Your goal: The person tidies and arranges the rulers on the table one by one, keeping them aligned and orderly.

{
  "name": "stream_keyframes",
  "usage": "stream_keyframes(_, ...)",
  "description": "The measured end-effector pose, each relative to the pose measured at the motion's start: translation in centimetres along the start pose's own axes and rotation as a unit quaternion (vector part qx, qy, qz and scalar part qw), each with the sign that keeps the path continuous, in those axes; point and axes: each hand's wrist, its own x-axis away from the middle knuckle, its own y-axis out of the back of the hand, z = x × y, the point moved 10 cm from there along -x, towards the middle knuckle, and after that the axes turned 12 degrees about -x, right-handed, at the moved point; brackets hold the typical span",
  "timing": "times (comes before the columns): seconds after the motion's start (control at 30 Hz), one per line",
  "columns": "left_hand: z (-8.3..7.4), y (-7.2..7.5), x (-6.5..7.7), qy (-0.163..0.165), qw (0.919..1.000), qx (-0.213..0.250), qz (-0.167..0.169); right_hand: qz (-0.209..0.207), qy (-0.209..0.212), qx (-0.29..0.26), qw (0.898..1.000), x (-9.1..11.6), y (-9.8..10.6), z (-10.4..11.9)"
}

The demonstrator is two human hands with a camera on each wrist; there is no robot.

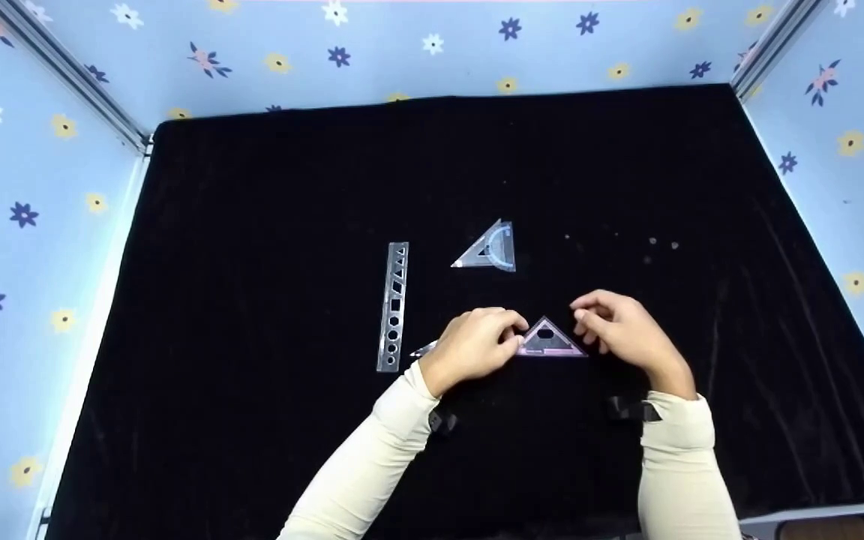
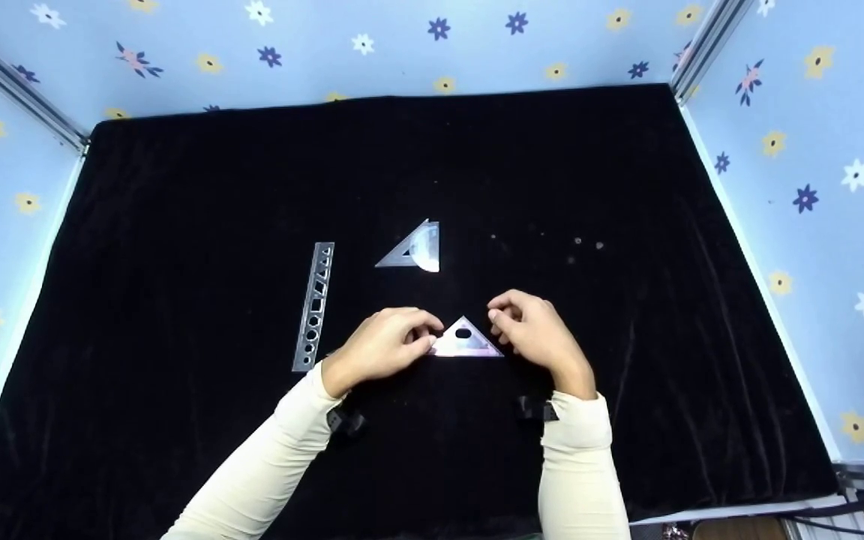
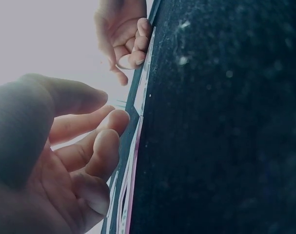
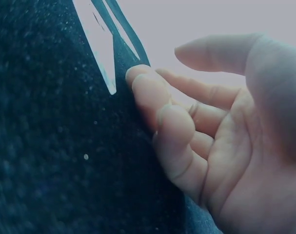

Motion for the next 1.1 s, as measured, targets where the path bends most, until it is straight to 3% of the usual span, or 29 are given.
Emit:
stream_keyframes(0.33, 0.1, 0.3, 0.0, 0.006, 0.9999, 0.002, -0.01, -0.018, 0.007, 0.0, 1.0, 0.0, 0.2, 0.4)
stream_keyframes(0.7, 0.6, 0.5, -0.1, 0.015, 0.9997, 0.005, -0.017, -0.021, 0.003, -0.002, 1.0, 1.1, -0.6, 4.4)
stream_keyframes(1.1, 1.3, 0.8, -0.1, 0.028, 0.9991, 0.019, -0.027, -0.015, 0.012, 0.004, 1.0, 1.1, -0.8, 4.5)
